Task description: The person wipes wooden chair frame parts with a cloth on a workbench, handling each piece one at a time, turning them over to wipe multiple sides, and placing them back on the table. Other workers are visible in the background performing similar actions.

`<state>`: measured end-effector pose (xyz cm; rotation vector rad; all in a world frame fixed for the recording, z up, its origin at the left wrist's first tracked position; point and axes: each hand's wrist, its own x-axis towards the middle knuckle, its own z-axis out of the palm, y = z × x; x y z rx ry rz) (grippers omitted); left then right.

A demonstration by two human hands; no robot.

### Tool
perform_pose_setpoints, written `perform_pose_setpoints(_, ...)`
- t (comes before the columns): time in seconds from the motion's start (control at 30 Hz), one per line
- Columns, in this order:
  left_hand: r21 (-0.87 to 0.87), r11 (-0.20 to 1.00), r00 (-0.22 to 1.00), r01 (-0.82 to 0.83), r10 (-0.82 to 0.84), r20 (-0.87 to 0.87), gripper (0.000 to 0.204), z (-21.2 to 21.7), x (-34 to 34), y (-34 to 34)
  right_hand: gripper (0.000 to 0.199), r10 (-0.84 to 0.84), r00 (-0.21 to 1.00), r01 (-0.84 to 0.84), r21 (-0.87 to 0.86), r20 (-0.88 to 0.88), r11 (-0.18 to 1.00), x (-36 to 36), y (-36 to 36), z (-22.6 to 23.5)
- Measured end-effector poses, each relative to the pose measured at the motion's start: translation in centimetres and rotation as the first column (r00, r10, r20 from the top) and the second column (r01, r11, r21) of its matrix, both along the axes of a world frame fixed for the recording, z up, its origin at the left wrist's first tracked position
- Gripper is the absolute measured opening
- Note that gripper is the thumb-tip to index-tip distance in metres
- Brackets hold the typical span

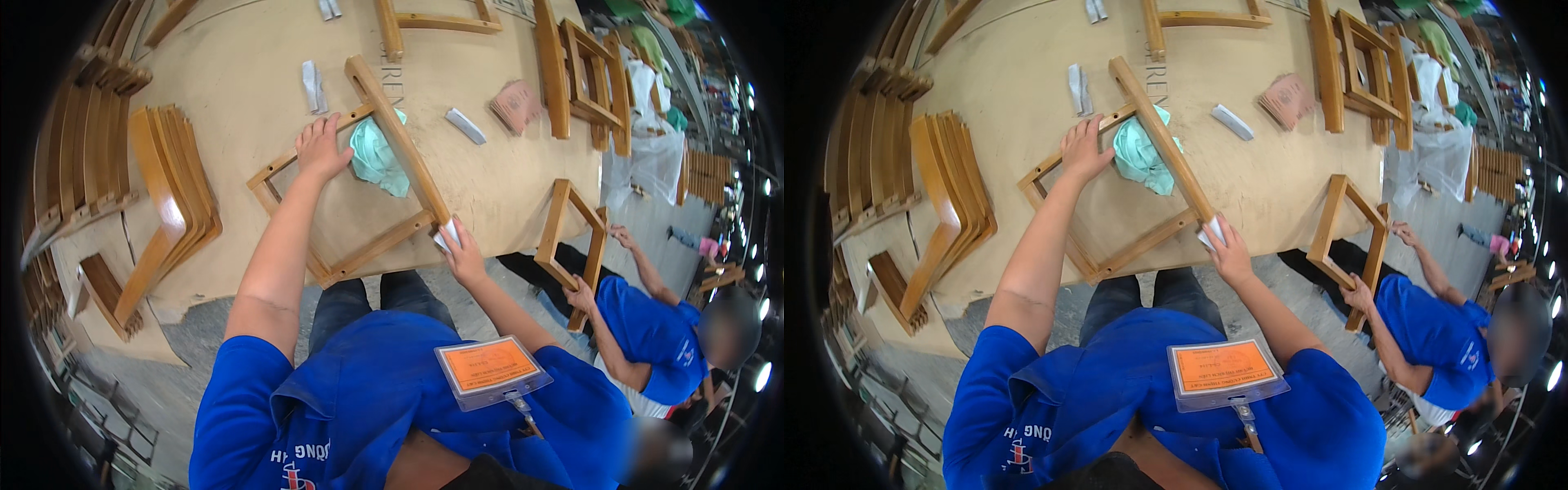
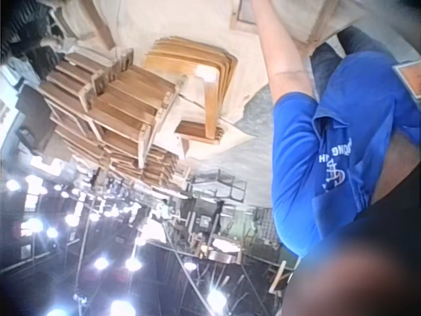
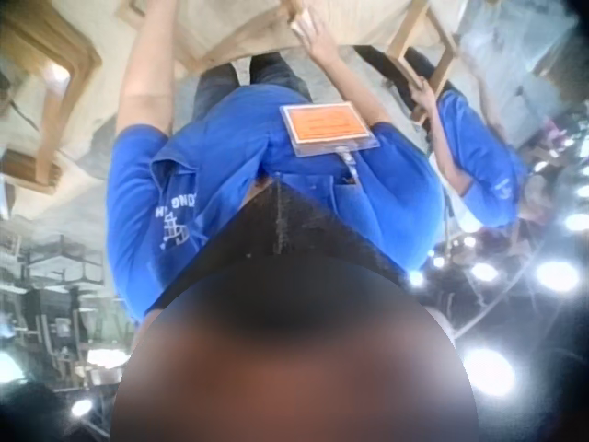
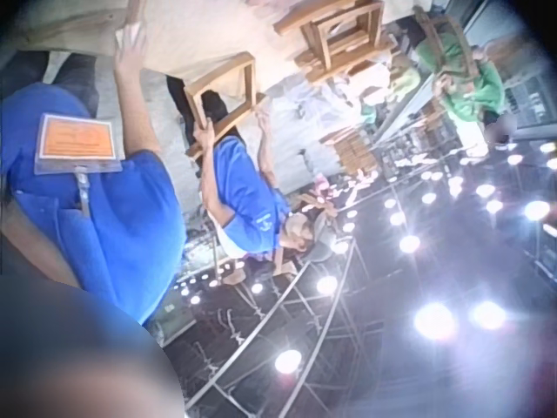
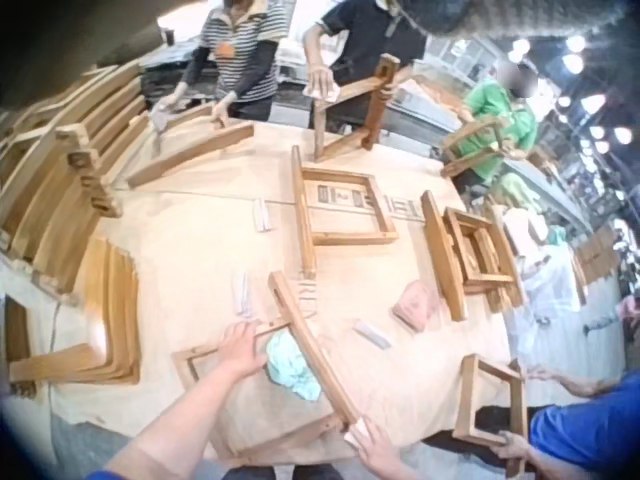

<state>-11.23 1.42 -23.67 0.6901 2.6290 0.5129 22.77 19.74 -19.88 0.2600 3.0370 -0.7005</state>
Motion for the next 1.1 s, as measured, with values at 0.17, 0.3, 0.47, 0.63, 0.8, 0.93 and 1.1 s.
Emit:
perform_pose_setpoints(0.17, -0.023, 1.000, 0.999, 0.016, -0.017, -0.051, 0.078, -0.7, 0.0, 0.1, 0.050, -0.083, 0.995, 0.084, -0.010, 0.052, 0.996, -3.8, -0.6, 0.2)
perform_pose_setpoints(0.3, -0.044, 0.998, 0.997, 0.047, -0.049, -0.055, 0.079, -1.2, -0.3, 0.1, 0.057, -0.051, 0.995, 0.035, 0.190, 0.081, 0.981, -16.3, -1.0, -1.6)
perform_pose_setpoints(0.47, -0.112, 0.991, 0.996, 0.070, -0.077, -0.054, 0.081, -1.0, -0.5, 0.2, 0.057, -0.128, 0.991, 0.121, 0.154, 0.031, 0.981, -15.0, -1.5, -2.5)
perform_pose_setpoints(0.63, -0.121, 0.990, 0.995, 0.071, -0.079, -0.068, 0.080, -1.2, -0.5, 0.1, 0.058, -0.189, 0.972, 0.159, 0.204, 0.137, 0.966, 0.0, -1.6, -0.5)
perform_pose_setpoints(0.8, -0.091, 0.993, 0.993, 0.071, -0.078, -0.086, 0.081, -2.1, -0.6, -0.1, 0.060, -0.253, 0.937, 0.193, 0.248, 0.241, 0.950, 7.8, -0.8, 1.7)
perform_pose_setpoints(0.93, -0.068, 0.997, 0.999, 0.046, -0.047, -0.010, 0.087, -2.0, -0.6, -0.3, 0.058, -0.418, 0.870, 0.328, 0.328, 0.260, 0.886, -0.3, -2.0, -1.2)
perform_pose_setpoints(1.1, -0.095, 0.995, 0.998, 0.038, -0.042, -0.038, 0.086, -1.1, -0.5, -0.3, 0.055, -0.335, 0.942, 0.334, -0.023, -0.032, 0.942, -13.2, -3.7, -4.6)
